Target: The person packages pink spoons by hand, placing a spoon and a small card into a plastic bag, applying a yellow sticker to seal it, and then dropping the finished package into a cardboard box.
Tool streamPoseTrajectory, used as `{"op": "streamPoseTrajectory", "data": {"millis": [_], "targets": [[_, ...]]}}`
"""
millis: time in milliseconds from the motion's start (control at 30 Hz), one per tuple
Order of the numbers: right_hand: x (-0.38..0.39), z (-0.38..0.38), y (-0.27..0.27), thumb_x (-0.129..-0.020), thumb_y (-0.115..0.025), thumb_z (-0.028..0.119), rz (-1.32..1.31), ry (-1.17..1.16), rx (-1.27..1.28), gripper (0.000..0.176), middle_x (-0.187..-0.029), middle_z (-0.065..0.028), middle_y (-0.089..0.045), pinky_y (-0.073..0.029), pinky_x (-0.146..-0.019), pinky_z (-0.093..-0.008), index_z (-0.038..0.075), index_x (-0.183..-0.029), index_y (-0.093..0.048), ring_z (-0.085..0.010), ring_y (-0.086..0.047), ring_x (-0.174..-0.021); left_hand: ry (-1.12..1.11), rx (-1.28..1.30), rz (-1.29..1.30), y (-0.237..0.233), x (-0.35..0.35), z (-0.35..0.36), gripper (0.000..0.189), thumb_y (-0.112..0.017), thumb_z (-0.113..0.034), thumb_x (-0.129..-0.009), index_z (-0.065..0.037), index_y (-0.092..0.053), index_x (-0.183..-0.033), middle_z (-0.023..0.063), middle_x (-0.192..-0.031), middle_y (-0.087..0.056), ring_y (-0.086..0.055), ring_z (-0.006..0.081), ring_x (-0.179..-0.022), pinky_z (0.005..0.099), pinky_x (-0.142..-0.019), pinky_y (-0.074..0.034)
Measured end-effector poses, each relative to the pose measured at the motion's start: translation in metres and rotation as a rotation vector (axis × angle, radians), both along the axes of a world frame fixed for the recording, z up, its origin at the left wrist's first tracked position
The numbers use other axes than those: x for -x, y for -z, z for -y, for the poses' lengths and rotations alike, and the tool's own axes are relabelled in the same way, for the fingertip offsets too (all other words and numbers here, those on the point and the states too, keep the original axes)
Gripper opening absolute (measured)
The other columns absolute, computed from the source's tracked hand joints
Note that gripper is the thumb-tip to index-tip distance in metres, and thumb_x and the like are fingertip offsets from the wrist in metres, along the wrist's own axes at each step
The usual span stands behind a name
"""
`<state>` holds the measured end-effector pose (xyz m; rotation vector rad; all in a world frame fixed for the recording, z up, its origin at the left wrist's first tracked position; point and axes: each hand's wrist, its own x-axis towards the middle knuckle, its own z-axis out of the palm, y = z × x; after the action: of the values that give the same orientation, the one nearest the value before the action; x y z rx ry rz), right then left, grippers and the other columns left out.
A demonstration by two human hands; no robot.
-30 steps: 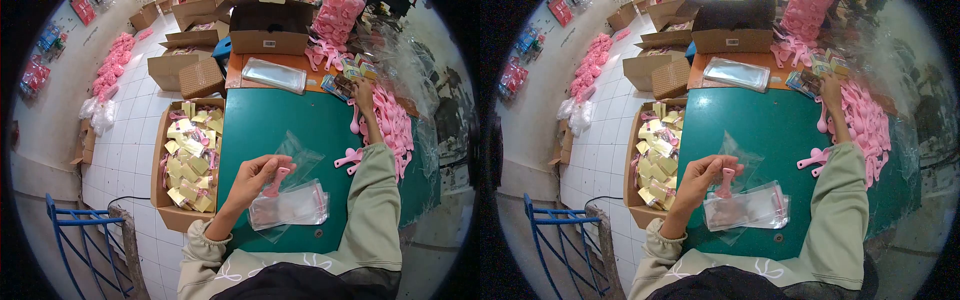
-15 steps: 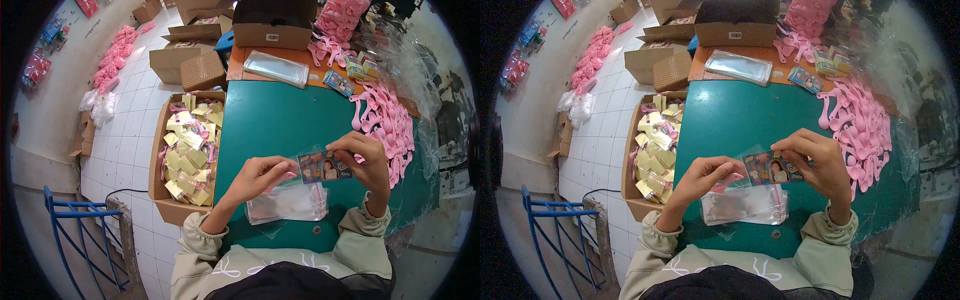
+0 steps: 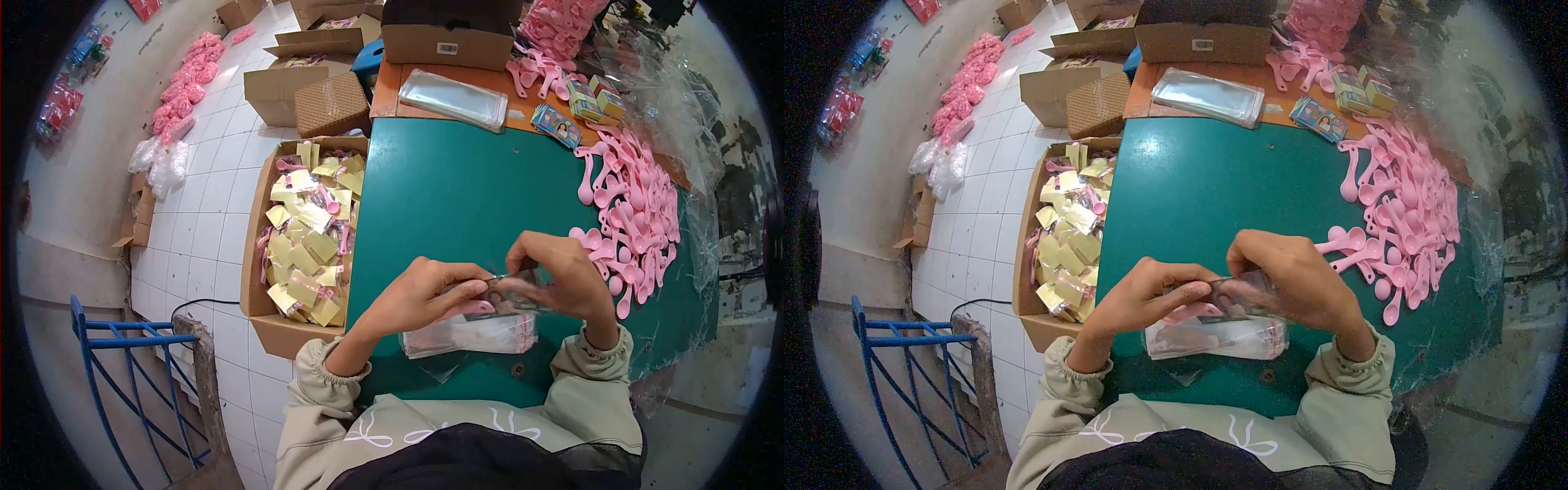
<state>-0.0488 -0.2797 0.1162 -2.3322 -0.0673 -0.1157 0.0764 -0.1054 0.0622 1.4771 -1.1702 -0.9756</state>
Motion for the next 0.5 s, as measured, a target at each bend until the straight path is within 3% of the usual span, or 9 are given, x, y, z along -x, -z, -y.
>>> {"op": "streamPoseTrajectory", "data": {"millis": [133,233,333,433,500], "targets": [[-0.007,0.007,0.001,-0.076,-0.071,0.017,-0.082,-0.115,-0.059,0.025,-0.080,-0.0117,-0.059,-0.047,-0.061,-0.0329,0.002,-0.090,-0.057,-0.0255,-0.060,-0.068,-0.047,-0.074,0.013,-0.005,-0.001,-0.001,0.024,-0.056,-0.020,-0.090,-0.007,-0.059,-0.110,0.0149,-0.075,-0.066,-0.062,0.0232,-0.057,0.0295,-0.056,-0.046],[-0.005,0.019,0.012,-0.076,-0.071,0.019,-0.062,-0.192,-0.088,0.026,-0.081,-0.0132,-0.062,-0.048,-0.063,-0.0336,0.001,-0.091,-0.060,-0.0239,-0.061,-0.068,-0.117,0.032,0.035,-0.001,0.000,-0.003,0.031,-0.056,-0.021,-0.090,-0.009,-0.053,-0.118,0.0157,-0.074,-0.067,-0.063,0.0220,-0.058,0.0293,-0.055,-0.046],[-0.006,0.020,0.020,-0.073,-0.072,0.017,-0.145,-0.134,-0.089,0.025,-0.079,-0.0142,-0.064,-0.048,-0.062,-0.0329,0.001,-0.090,-0.062,-0.0238,-0.061,-0.065,-0.146,0.044,0.057,0.008,0.002,-0.001,0.035,-0.057,-0.023,-0.090,-0.008,-0.050,-0.120,0.0153,-0.075,-0.067,-0.064,0.0211,-0.058,0.0285,-0.055,-0.046],[-0.009,0.021,0.022,-0.073,-0.073,0.015,-0.212,0.010,-0.103,0.021,-0.067,-0.0100,-0.061,-0.046,-0.057,-0.0307,-0.001,-0.079,-0.060,-0.0172,-0.059,-0.059,-0.068,-0.085,-0.015,0.011,-0.009,-0.003,0.042,-0.061,-0.019,-0.088,-0.006,-0.048,-0.125,0.0102,-0.086,-0.069,-0.063,0.0100,-0.070,0.0230,-0.062,-0.048],[-0.009,0.028,0.022,-0.073,-0.073,0.014,-0.290,0.132,-0.281,0.022,-0.065,-0.0056,-0.059,-0.044,-0.054,-0.0287,0.000,-0.074,-0.056,-0.0115,-0.056,-0.058,-0.008,0.014,-0.068,0.029,-0.024,-0.009,0.046,-0.063,-0.019,-0.086,-0.005,-0.046,-0.127,0.0084,-0.092,-0.068,-0.062,0.0102,-0.077,0.0230,-0.065,-0.049]]}}
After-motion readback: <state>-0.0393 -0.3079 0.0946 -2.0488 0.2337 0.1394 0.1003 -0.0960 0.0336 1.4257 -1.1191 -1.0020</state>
